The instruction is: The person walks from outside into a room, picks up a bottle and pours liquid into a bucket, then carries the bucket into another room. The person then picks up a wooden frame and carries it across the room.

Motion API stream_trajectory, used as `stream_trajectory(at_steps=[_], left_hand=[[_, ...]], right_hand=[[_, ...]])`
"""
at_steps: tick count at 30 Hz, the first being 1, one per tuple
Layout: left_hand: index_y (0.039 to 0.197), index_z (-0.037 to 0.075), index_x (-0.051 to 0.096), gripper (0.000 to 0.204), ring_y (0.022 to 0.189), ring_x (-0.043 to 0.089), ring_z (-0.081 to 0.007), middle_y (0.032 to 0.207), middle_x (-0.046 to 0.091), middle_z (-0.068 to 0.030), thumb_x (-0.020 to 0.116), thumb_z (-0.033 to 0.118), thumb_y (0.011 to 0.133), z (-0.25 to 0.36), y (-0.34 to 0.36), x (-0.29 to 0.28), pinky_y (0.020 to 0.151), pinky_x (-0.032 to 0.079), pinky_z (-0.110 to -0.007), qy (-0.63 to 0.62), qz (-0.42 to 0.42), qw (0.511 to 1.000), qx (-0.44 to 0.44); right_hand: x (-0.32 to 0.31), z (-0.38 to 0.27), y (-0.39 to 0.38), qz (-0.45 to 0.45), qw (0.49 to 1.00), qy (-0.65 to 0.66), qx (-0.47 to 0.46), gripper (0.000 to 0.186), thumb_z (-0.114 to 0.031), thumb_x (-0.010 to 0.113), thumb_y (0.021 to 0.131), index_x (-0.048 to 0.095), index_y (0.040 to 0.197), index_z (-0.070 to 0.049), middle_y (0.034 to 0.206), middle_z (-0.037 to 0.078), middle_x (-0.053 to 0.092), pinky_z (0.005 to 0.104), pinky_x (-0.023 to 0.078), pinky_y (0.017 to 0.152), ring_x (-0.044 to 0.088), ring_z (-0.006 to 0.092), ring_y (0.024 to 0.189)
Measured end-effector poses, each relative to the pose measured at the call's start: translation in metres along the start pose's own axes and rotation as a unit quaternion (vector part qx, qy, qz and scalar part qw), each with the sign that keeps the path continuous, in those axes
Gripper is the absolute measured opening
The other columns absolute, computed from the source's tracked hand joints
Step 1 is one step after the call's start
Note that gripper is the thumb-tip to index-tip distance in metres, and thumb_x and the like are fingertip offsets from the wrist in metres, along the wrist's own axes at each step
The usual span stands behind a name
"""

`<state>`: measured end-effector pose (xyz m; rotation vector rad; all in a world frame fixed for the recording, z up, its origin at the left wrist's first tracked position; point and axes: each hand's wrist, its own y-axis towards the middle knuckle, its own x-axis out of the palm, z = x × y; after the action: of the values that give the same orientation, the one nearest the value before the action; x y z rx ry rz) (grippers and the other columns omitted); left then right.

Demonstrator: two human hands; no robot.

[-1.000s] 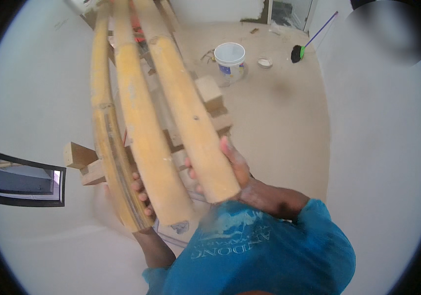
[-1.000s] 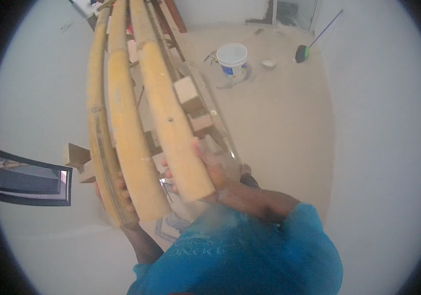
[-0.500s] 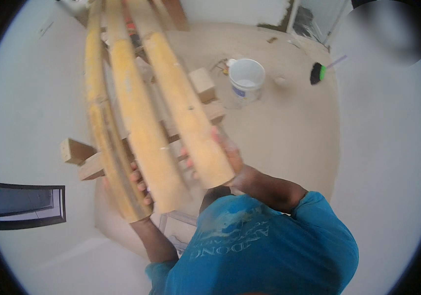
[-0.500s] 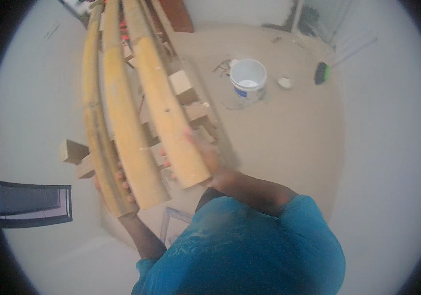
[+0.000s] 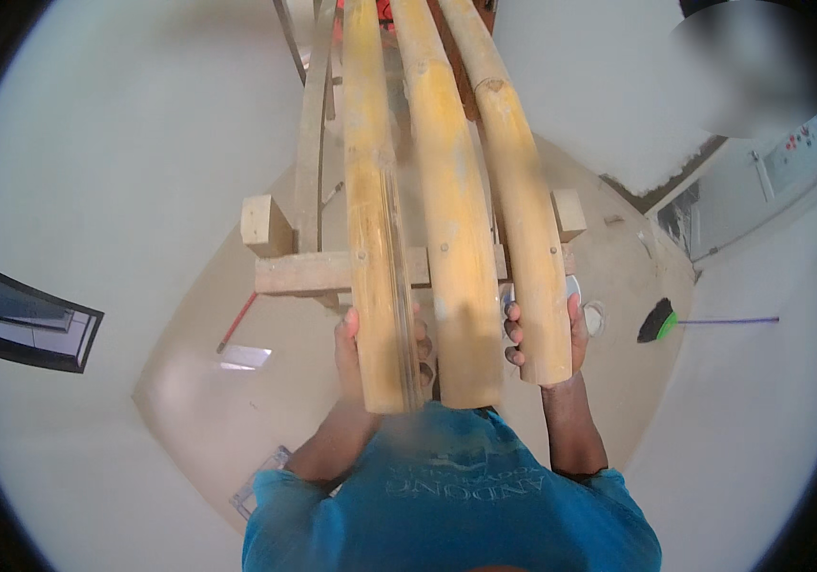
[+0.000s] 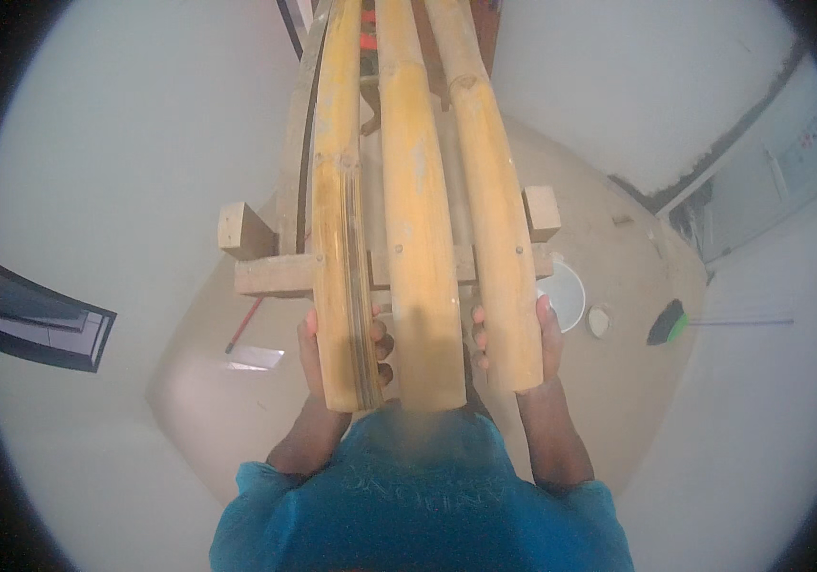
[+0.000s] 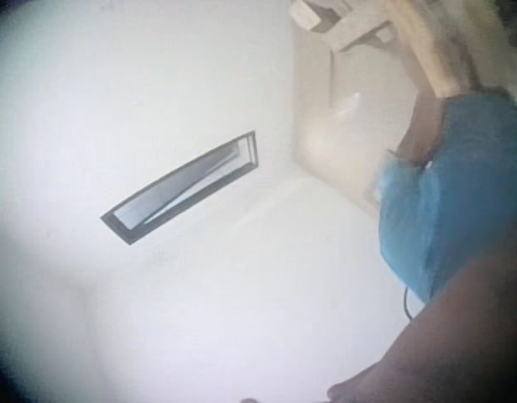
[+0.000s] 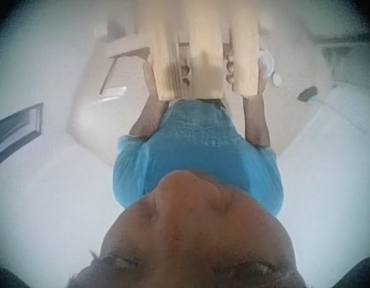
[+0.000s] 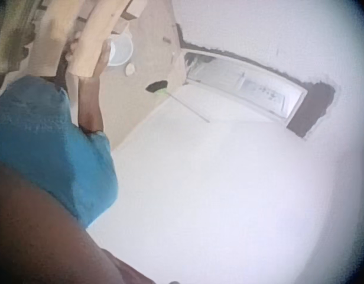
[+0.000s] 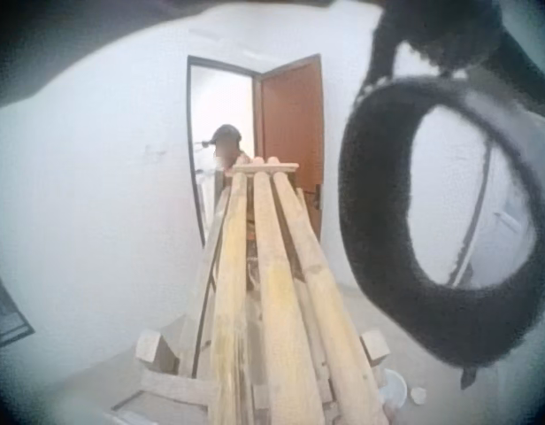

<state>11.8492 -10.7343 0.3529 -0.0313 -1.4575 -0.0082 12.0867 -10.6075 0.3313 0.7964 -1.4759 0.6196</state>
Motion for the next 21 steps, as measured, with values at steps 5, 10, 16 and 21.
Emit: stream_trajectory(at_steps=[5, 10, 16, 21], left_hand=[[0.137, -0.005, 0.036, 0.080, 0.096, 0.057, -0.0338, 0.109, 0.057, -0.0219, 0.041, 0.062, 0.093, -0.026, -0.017, 0.022, 0.068, 0.053, -0.053, -0.016, 0.005, 1.000, -0.011], [0.136, -0.005, 0.037, 0.081, 0.085, 0.065, -0.0349, 0.107, 0.060, -0.0230, 0.045, 0.061, 0.091, -0.023, -0.021, 0.025, 0.059, 0.058, -0.048, 0.020, 0.043, 0.999, 0.011], [0.138, -0.003, 0.037, 0.080, 0.084, 0.065, -0.0328, 0.107, 0.060, -0.0220, 0.044, 0.062, 0.091, -0.025, -0.021, 0.023, 0.062, 0.059, -0.050, 0.010, 0.120, 0.992, 0.032], [0.140, -0.001, 0.035, 0.080, 0.103, 0.058, -0.0346, 0.115, 0.057, -0.0232, 0.041, 0.063, 0.093, -0.020, -0.015, 0.021, 0.075, 0.054, -0.053, -0.007, 0.002, 1.000, -0.015]], right_hand=[[0.030, -0.002, -0.033, 0.010, 1.000, 0.022, -0.002, 0.068, -0.053, 0.042, 0.099, 0.033, 0.144, -0.003, 0.123, 0.029, 0.050, 0.0520, 0.057, 0.075, 0.061, 0.0378, 0.102], [0.024, 0.001, -0.033, 0.030, 0.998, 0.051, 0.027, 0.071, -0.054, 0.047, 0.096, 0.035, 0.143, -0.003, 0.122, 0.027, 0.051, 0.0520, 0.056, 0.074, 0.061, 0.0382, 0.100], [0.017, -0.005, -0.031, 0.104, 0.994, 0.018, 0.005, 0.071, -0.055, 0.050, 0.094, 0.037, 0.141, -0.003, 0.120, 0.025, 0.051, 0.0504, 0.055, 0.072, 0.062, 0.0374, 0.097], [0.014, -0.009, -0.023, 0.034, 0.999, 0.011, 0.020, 0.069, -0.054, 0.048, 0.094, 0.037, 0.141, -0.005, 0.121, 0.025, 0.051, 0.0488, 0.055, 0.072, 0.061, 0.0373, 0.098]])
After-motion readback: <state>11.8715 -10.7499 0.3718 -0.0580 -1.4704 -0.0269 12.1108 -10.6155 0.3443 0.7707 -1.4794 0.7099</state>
